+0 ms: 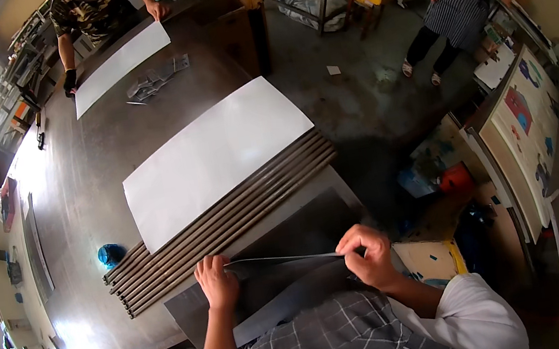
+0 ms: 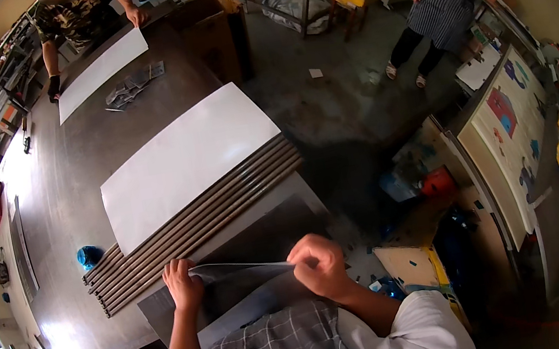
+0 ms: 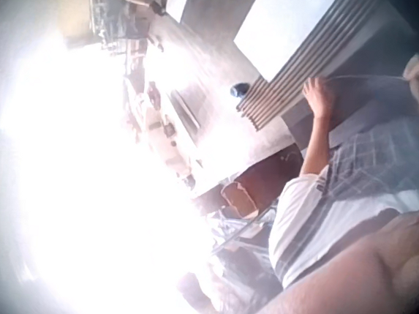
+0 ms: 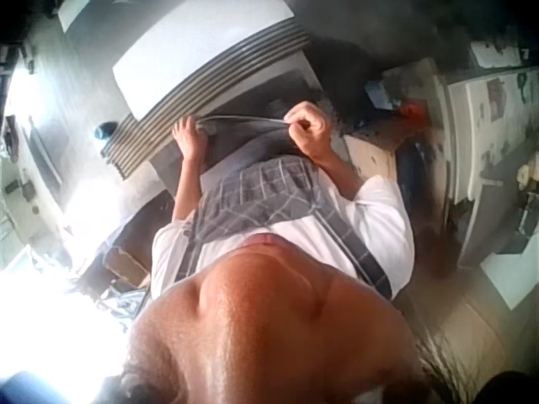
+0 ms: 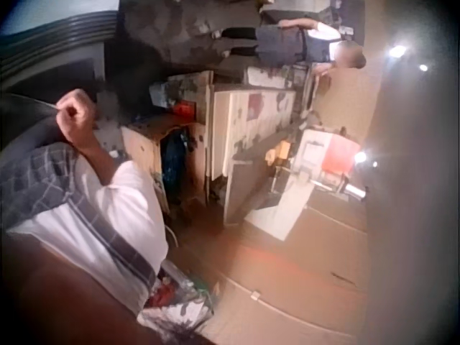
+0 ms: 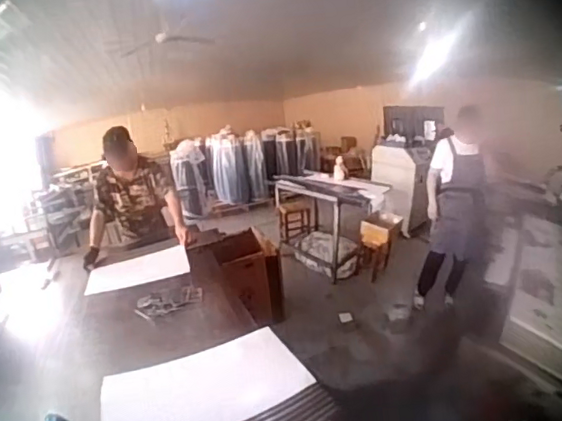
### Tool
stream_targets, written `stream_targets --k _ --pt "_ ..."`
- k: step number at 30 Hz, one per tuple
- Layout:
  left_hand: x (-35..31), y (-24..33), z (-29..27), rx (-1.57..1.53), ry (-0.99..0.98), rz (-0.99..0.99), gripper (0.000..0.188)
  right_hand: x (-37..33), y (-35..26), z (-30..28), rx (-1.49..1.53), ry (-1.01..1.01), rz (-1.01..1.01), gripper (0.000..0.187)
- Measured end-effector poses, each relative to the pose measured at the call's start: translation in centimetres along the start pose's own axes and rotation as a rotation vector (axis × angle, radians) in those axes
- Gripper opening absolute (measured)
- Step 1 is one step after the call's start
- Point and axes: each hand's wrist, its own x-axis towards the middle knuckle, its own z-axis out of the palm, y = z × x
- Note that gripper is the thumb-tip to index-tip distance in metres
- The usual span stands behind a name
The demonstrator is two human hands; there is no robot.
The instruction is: The person gathers long wooden strips from a rack and arranges them on a large metal worktable. They use a brush to apply a substance to the strips, then place a white sheet over them and press down. Finally, they position a dark rectangular panel over the assembly.
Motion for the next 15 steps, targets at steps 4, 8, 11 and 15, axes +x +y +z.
stream_targets --k 4,8,11,15 --pt "0.3 -0.4 0.1 0.108 -0.147 0.039 0.015 1.6 5.0 -0.2 0.065 0.157 0.291 0.011" --pt "-0.2 0.6 -1.0 0.166 -0.222 -0.029 0.011 5.2 13.2 -1.8 0.152 -0.006 0.640 0.009" --pt "-0.6 1.0 -1.0 0.176 -0.325 -0.147 0.013 6.4 15.6 -1.2 0.039 -0.095 0.604 0.007" --pt "-2.3 2.3 -2.3 0.112 -0.335 -0.066 0.009 6.6 16.1 -0.8 0.021 -0.124 0.670 0.011"
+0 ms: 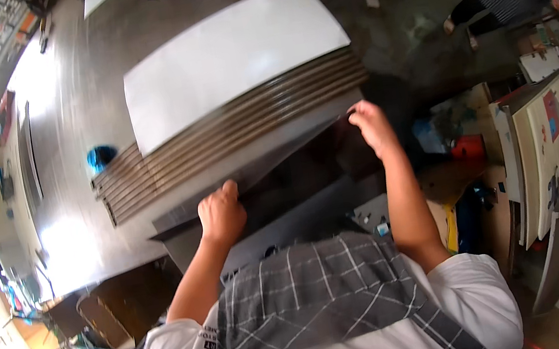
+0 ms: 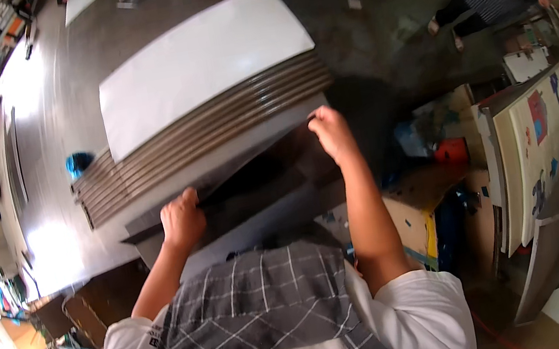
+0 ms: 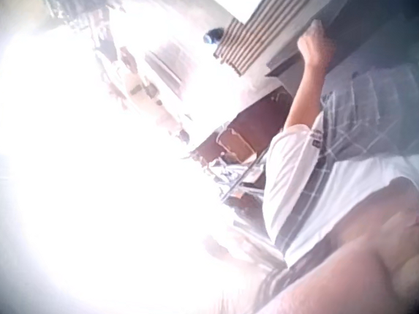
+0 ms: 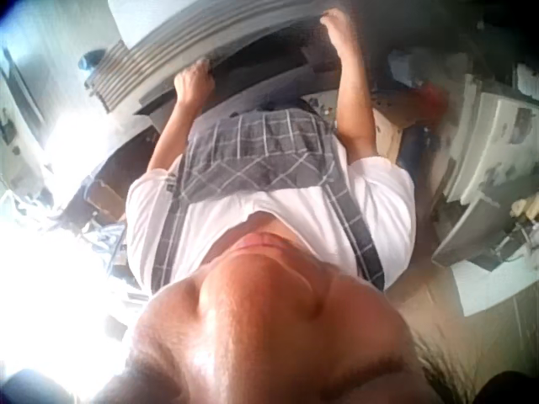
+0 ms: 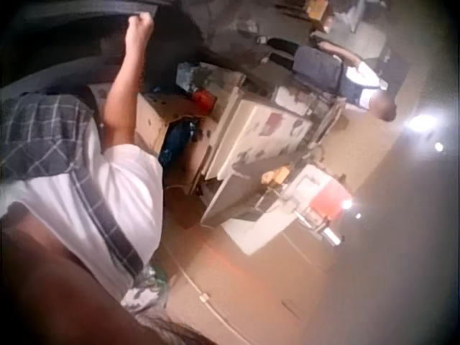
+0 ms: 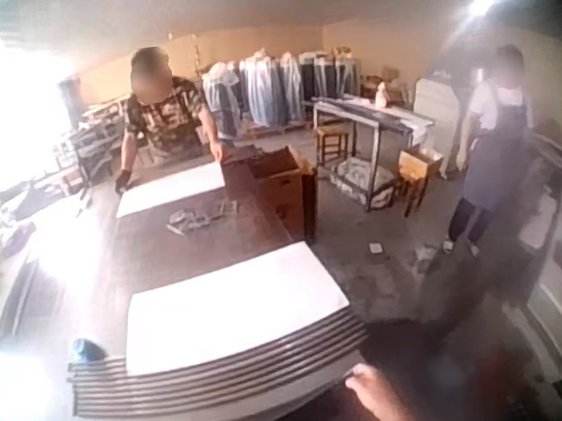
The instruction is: The person gathers long wooden strips from a rack and arranges them on a large metal worktable. They use a brush to apply a substance to the strips, then place a white sheet over them and press down. Finally, they position a dark rectangular panel over the assembly.
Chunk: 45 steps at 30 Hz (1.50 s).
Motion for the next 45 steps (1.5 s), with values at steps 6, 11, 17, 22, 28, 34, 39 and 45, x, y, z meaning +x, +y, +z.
stream_targets --k 6,11,17,22,28,34,39,45 --pt "-0.1 -0.7 -2.5 -0.026 -0.094 -0.089 0.016 -0.4 -0.5 -0.5 -0.002 -0.022 0.012 0.011" --pt "-0.4 -6.0 -5.6 0.215 -0.290 -0.223 0.020 0.1 -0.2 -0.2 -0.030 -0.004 0.025 0.012" --pt "-3.3 -6.2 -3.0 0.216 -0.146 -0.240 0.007 0.0 0.0 -0.2 -0.047 0.034 0.016 0.011" --pt "-6.8 -2.6 -2.3 0.151 -0.134 -0.222 0.009 0.1 0.3 0.3 -0.092 0.058 0.025 0.011" --pt "-7.2 1.4 -8.9 0.138 -0.364 -0.128 0.008 -0.3 0.4 0.4 -0.123 0.120 -0.051 0.011" --pt "-6.1 0.1 -19.1 0.182 -0.041 -0.113 0.019 -3.6 -6.6 -0.9 0.159 0.019 -0.092 0.011" --pt "-2.8 -3.5 -19.9 0.247 0.525 -0.197 0.017 -3.8 -15.5 -1.4 -0.002 0.109 -0.375 0.014" --pt "3.5 -8.6 -15.9 -0.273 1.176 -0.156 0.020 2.2 -19.8 -2.0 0.226 -0.070 -0.826 0.017"
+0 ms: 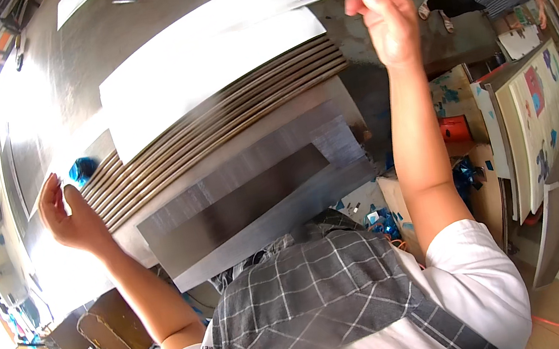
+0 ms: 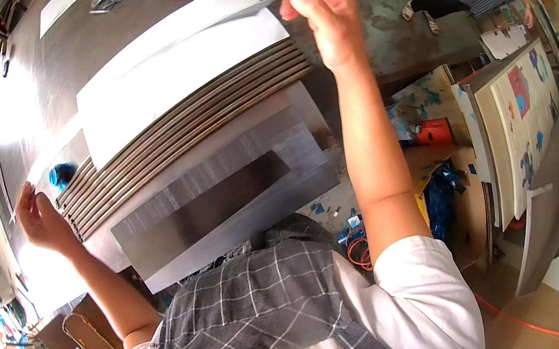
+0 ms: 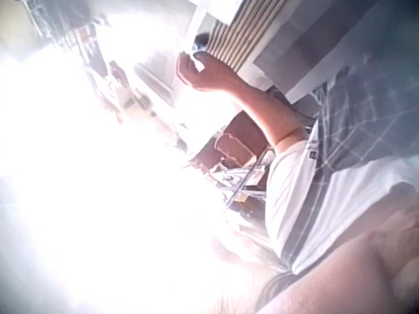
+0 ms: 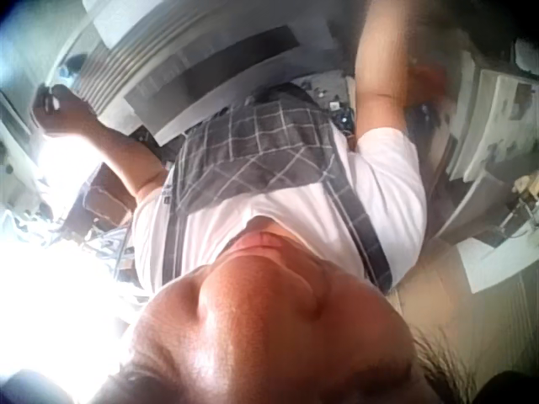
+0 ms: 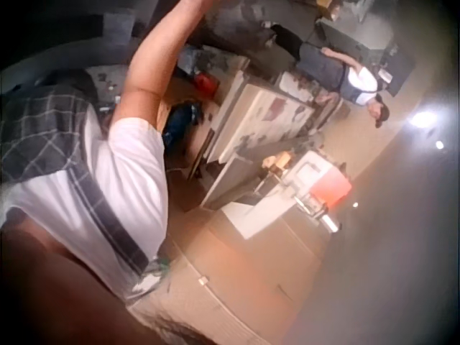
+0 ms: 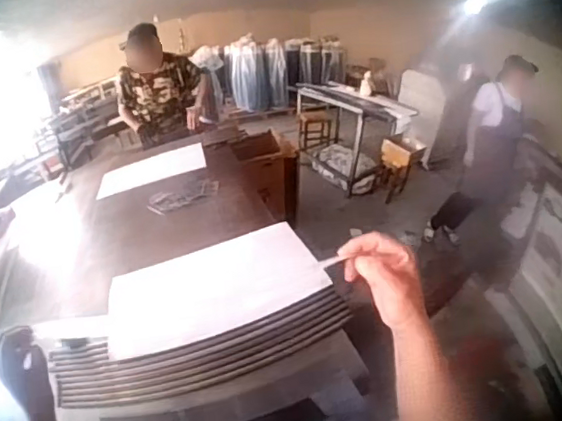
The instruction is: The person gathers long wooden strips from a rack and arranges them on a large metal worktable. They use a brush to apply a substance to the strips, then place a white sheet over them and press down. Finally, they position a dark rectangular panel over the assembly.
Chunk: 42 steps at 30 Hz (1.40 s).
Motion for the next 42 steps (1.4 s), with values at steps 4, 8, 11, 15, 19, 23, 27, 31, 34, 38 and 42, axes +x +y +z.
stream_targets --k 4,8,11,15,19,23,27,31,34,38,42 --pt "-3.4 -2.2 8.4 -0.429 0.093 -0.487 0.012 1.1 6.1 0.3 0.028 0.182 0.171 0.008" --pt "-7.4 -5.1 16.5 -0.354 0.055 -0.569 0.017 0.8 14.7 -2.8 -0.039 0.356 0.509 0.005" --pt "-9.2 -5.0 19.1 -0.646 0.226 -0.922 0.041 -0.2 17.2 -5.2 0.053 0.431 0.896 0.006" --pt "-9.4 -3.6 18.3 -0.866 0.250 -1.283 0.036 -0.9 18.6 -6.3 -0.217 0.449 0.855 0.010" --pt "-10.6 -5.4 17.0 -0.993 0.048 -1.248 0.031 -1.6 20.1 -6.4 -0.573 0.415 0.726 0.013" --pt "-11.1 -4.9 15.8 -1.037 -0.018 -1.219 0.034 -2.1 20.3 -6.5 -0.777 0.383 0.741 0.015" --pt "-11.4 -5.1 15.1 -1.044 -0.036 -1.191 0.040 -1.8 18.6 -5.2 -0.879 0.358 0.792 0.014" --pt "-11.5 -5.2 15.1 -1.037 -0.054 -1.183 0.040 -1.6 18.7 -5.2 -0.918 0.338 0.802 0.013" --pt "-12.0 -5.9 15.3 -1.016 -0.066 -1.192 0.036 -1.4 18.7 -5.1 -0.920 0.338 0.809 0.012" --pt "-12.0 -6.9 15.0 -0.986 -0.104 -1.238 0.034 -1.5 20.4 -6.0 -0.881 0.320 0.729 0.015" --pt "-10.6 -8.1 13.3 -0.844 -0.070 -1.321 0.029 -2.0 23.5 -8.3 -0.653 0.273 0.664 0.011"
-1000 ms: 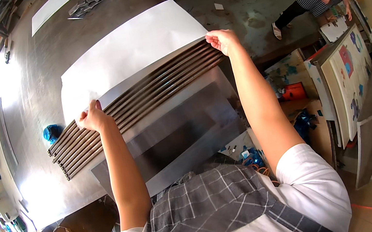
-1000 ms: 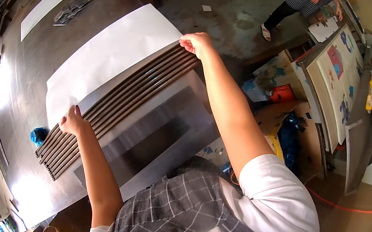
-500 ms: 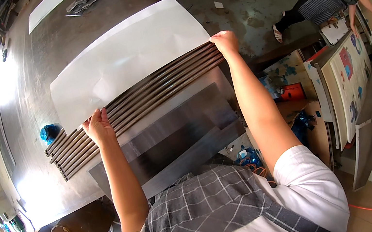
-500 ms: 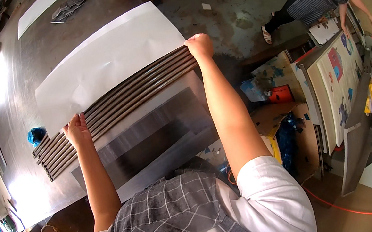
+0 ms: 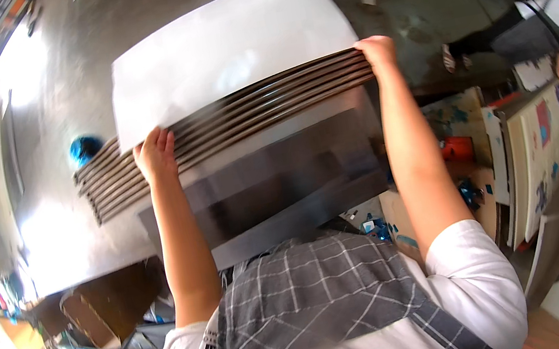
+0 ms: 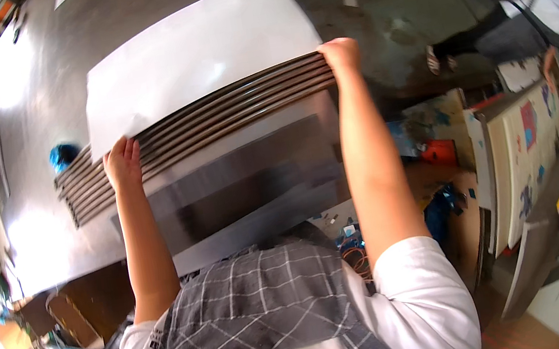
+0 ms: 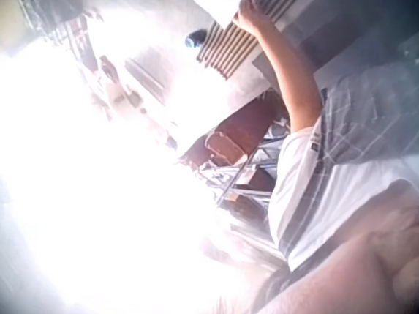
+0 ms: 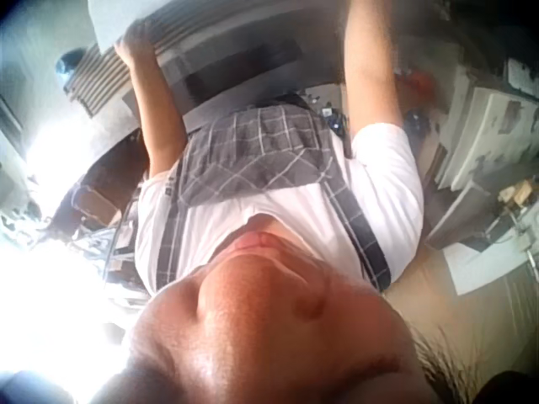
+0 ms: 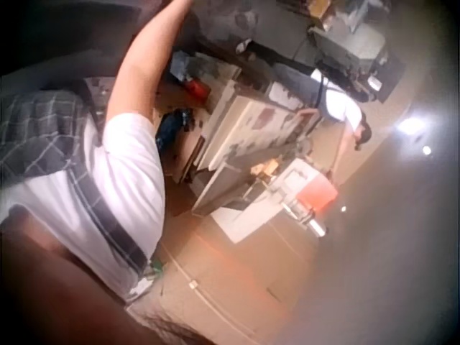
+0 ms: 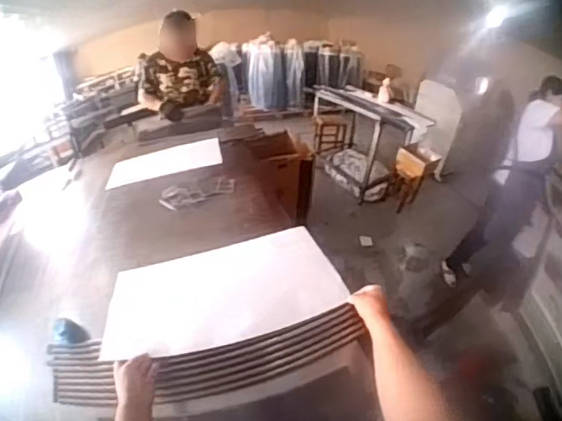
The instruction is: The person gathers long wooden strips from a rack and arranges them on a large metal worktable. They use a brush to apply a substance to the strips, then place a white sheet over them and press down. Finally, they position a dark rectangular panel over the assembly.
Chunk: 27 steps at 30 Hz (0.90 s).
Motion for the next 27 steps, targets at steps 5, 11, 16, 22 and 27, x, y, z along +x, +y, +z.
stream_targets --k 5,11,16,22,27 --pt "2.0 3.4 -3.9 0.146 0.039 -0.011 0.015 1.2 1.5 -0.6 0.147 -0.086 0.068 0.012" --pt "3.5 5.3 -7.1 0.477 0.001 0.044 0.015 1.2 1.1 -0.5 0.137 -0.096 0.124 0.009" --pt "5.0 4.8 -7.6 1.095 0.049 0.338 0.026 1.0 0.5 -0.8 0.075 -0.070 0.144 0.010" --pt "4.2 4.7 -6.6 1.386 0.118 0.379 0.033 0.8 0.6 -0.7 0.122 -0.075 0.147 0.009" --pt "3.2 4.8 -6.0 1.453 0.148 0.402 0.032 0.9 0.7 -0.5 0.105 -0.072 0.143 0.009"
